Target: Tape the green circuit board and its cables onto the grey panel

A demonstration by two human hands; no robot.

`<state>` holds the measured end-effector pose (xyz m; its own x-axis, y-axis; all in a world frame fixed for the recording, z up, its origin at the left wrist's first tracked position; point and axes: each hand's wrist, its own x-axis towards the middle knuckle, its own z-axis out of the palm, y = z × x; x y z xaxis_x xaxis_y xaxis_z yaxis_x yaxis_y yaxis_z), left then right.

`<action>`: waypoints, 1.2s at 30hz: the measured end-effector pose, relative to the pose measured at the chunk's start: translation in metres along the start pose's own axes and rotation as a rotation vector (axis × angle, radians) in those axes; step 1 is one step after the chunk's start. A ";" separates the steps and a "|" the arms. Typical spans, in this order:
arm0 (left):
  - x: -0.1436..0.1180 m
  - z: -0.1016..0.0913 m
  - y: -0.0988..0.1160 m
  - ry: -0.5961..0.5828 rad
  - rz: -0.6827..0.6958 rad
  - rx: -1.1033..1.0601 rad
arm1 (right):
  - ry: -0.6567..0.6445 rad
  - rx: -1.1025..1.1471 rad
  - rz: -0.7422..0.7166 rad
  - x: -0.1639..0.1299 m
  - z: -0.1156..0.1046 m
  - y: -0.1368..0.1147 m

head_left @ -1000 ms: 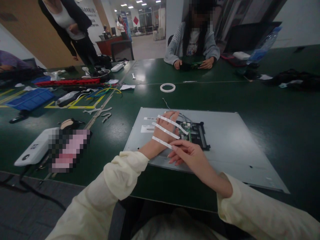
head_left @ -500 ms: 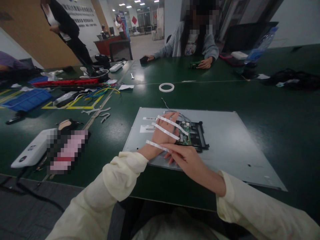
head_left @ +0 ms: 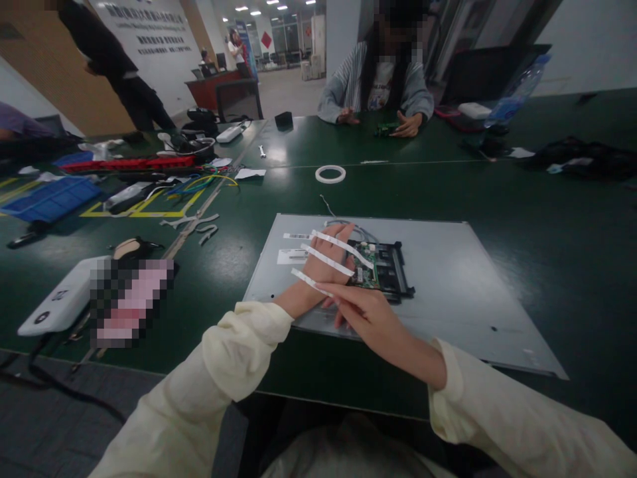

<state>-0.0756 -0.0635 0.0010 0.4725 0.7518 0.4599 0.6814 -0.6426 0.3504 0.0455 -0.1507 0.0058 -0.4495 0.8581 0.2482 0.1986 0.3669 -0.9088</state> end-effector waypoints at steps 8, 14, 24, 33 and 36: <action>0.001 0.000 -0.001 0.024 -0.013 -0.028 | -0.072 -0.344 0.017 -0.001 0.000 -0.003; 0.006 -0.001 -0.014 0.131 -0.098 -0.140 | -0.090 -0.441 -0.072 -0.004 -0.008 -0.012; 0.014 -0.011 -0.044 0.191 -0.118 -0.036 | 0.324 -0.832 0.026 0.012 -0.107 0.006; 0.016 -0.014 -0.063 0.240 -0.144 -0.049 | 0.110 -0.991 0.089 0.009 -0.125 0.050; 0.015 -0.016 -0.062 0.230 -0.139 -0.056 | 0.129 -1.000 0.119 0.010 -0.125 0.044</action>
<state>-0.1194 -0.0142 -0.0010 0.2325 0.7844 0.5751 0.6962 -0.5471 0.4647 0.1585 -0.0809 0.0098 -0.2933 0.9193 0.2626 0.9002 0.3580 -0.2478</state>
